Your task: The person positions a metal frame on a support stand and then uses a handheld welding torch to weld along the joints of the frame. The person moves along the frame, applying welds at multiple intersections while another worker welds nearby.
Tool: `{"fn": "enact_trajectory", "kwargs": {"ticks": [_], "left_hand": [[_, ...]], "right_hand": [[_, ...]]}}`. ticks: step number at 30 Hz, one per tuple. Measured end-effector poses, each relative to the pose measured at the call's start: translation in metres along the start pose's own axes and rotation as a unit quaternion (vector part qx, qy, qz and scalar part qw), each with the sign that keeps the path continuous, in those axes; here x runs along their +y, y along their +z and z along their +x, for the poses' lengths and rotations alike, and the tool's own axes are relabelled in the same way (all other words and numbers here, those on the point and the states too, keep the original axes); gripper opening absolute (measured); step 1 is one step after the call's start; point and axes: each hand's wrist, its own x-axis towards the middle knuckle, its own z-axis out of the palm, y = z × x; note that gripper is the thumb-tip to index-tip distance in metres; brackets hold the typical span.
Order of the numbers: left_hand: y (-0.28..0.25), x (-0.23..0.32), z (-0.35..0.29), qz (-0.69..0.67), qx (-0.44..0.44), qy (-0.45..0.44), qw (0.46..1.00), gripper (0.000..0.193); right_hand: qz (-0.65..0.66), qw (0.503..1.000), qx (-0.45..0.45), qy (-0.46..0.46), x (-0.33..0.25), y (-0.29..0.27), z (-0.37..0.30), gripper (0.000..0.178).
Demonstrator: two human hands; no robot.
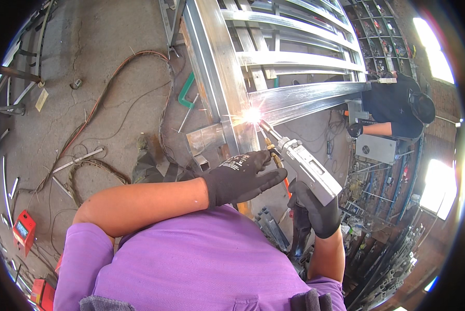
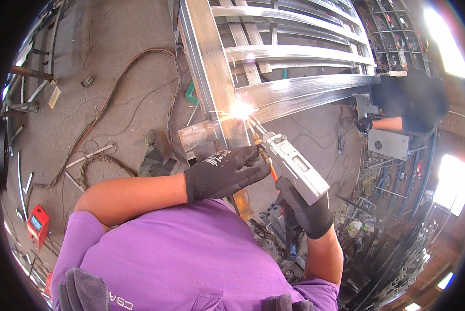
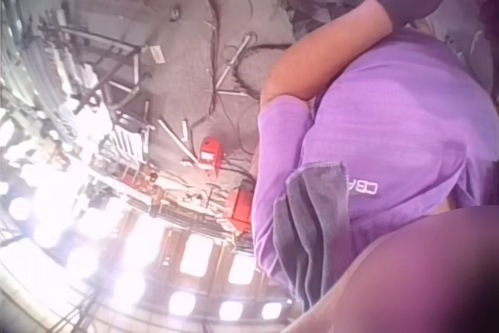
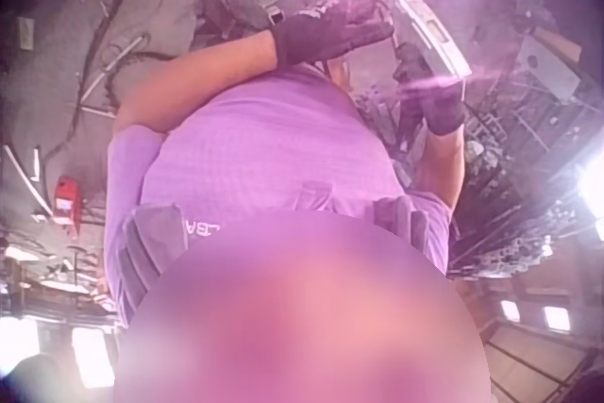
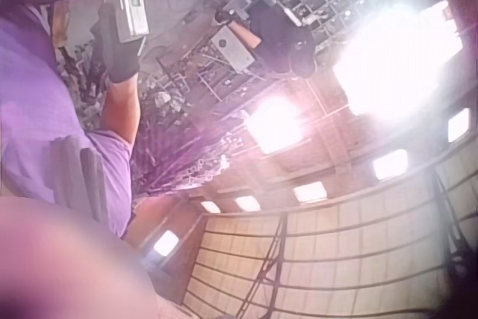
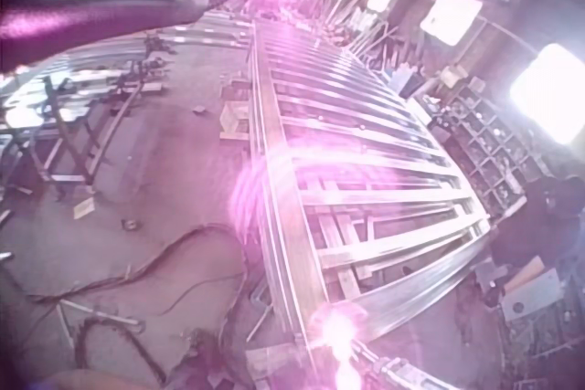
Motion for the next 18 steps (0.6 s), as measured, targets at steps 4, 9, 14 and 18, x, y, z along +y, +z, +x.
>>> {"fn": "enact_trajectory", "kwargs": {"ticks": [4,9,14,18], "left_hand": [[-0.009,0.002,0.004,-0.011,-0.022,-0.042,0.999,0.059],[-0.028,0.021,0.015,-0.222,-0.051,-0.203,0.952,0.092],[-0.026,0.023,0.014,-0.218,-0.028,-0.178,0.959,0.082],[-0.007,0.003,0.006,-0.052,-0.002,-0.022,0.998,0.053]], "right_hand": [[0.008,1.000,-0.001,-0.005,0.003,-0.001,0.001,0.021],[0.016,1.000,-0.010,-0.019,0.010,-0.004,0.000,0.022],[-0.010,0.999,-0.005,-0.034,0.009,-0.003,0.000,0.020],[-0.006,0.999,-0.005,-0.032,0.008,-0.003,-0.002,0.019]]}}
